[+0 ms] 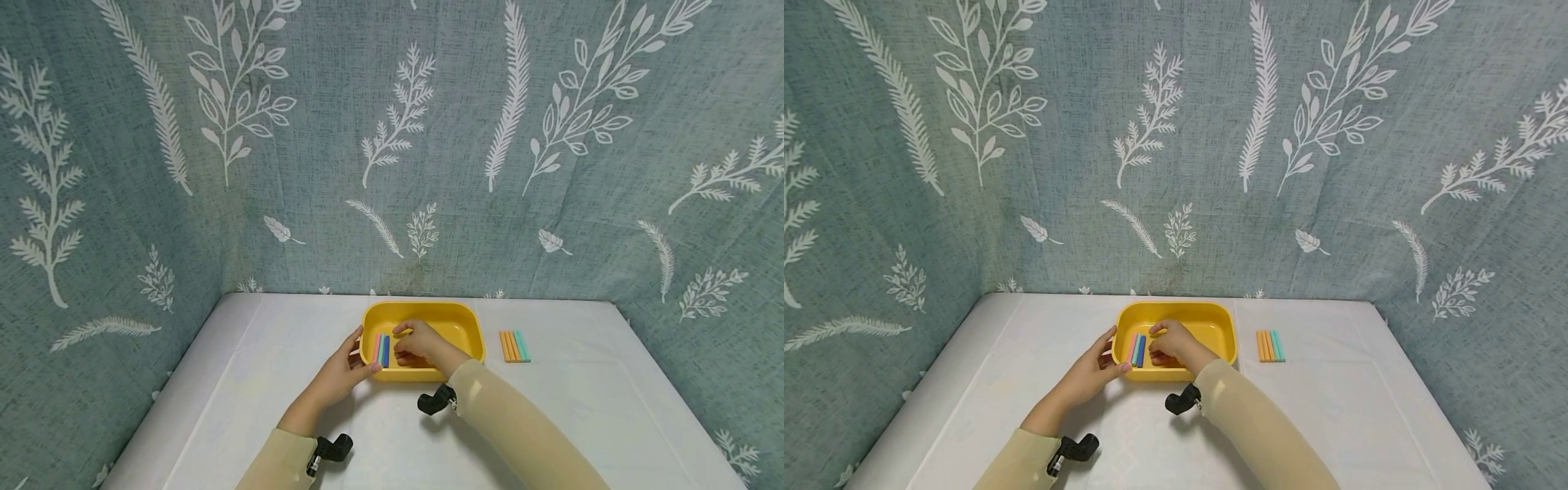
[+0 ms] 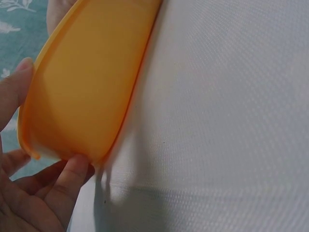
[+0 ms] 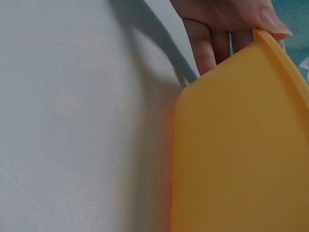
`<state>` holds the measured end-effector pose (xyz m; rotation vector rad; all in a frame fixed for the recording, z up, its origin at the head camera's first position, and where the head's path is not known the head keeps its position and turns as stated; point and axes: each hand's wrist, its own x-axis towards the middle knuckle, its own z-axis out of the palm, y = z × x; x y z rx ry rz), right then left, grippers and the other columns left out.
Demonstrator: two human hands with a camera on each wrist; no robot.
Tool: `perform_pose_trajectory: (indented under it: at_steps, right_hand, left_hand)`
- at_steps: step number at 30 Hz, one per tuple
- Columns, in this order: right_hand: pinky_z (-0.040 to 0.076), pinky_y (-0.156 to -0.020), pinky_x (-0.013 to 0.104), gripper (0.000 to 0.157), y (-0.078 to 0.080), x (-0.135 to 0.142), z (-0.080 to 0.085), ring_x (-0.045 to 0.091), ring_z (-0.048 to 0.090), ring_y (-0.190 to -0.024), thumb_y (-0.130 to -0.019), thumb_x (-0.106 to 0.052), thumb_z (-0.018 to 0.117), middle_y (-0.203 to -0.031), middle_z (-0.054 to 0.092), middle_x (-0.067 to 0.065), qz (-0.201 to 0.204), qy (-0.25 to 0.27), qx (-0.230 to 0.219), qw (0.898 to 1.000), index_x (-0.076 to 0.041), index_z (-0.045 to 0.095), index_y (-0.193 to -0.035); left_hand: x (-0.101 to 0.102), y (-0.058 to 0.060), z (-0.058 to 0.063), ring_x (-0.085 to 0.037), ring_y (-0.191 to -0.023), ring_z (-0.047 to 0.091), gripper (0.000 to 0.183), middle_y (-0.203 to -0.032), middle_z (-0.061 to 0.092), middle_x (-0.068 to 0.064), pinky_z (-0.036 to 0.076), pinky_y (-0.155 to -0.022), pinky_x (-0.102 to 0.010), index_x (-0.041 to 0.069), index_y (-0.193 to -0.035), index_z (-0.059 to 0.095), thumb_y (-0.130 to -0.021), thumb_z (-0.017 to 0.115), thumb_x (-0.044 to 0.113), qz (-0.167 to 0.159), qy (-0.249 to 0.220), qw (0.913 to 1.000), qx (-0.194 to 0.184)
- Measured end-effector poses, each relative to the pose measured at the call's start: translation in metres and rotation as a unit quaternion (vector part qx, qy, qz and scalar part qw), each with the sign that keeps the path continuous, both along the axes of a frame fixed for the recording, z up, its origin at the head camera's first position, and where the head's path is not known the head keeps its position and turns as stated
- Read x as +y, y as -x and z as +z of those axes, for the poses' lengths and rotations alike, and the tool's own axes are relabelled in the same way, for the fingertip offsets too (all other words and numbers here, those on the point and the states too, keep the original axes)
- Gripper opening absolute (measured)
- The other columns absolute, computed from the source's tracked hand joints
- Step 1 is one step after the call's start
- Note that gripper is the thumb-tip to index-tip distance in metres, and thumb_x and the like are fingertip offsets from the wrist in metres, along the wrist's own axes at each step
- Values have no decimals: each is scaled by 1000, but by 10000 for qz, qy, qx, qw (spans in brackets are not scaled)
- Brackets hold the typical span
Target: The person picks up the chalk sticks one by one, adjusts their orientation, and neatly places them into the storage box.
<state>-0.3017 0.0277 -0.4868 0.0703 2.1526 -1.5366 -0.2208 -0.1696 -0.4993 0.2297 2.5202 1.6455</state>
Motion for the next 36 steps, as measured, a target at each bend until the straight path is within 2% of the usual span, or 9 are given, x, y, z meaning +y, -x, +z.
perform_pose_trajectory:
  at_steps: [9,16,26,36]
  right_hand:
    - [61,-62,31,25,0,5,4,19,65,-59,-92,-2,69,-84,66,15,-100,101,29,9999,-2,61,-115]
    - [62,-64,35,23,-1,10,13,21,65,-59,-91,0,68,-84,66,17,-10,267,149,9995,3,62,-114]
    - [62,-69,36,18,-7,20,28,26,68,-76,-96,-4,63,-104,63,19,65,252,466,9986,5,63,-112]
    - [62,-73,38,18,-13,34,38,28,68,-80,-98,-7,63,-98,62,14,35,92,742,9972,5,64,-112]
  left_hand:
    - [1,0,0,-36,-130,54,92,-152,42,-22,48,-104,-45,12,-161,18,-92,75,32,46,23,10000,-60]
    - [1,0,1,-35,-129,54,92,-151,43,-21,47,-105,-46,11,-161,19,-91,76,31,92,55,9999,-71]
    - [2,1,0,-35,-130,53,91,-152,42,-21,48,-104,-45,12,-161,19,-92,75,28,79,-55,9999,-111]
    - [2,0,1,-34,-130,53,90,-153,41,-20,48,-104,-45,12,-161,19,-92,75,27,94,-129,9998,-133]
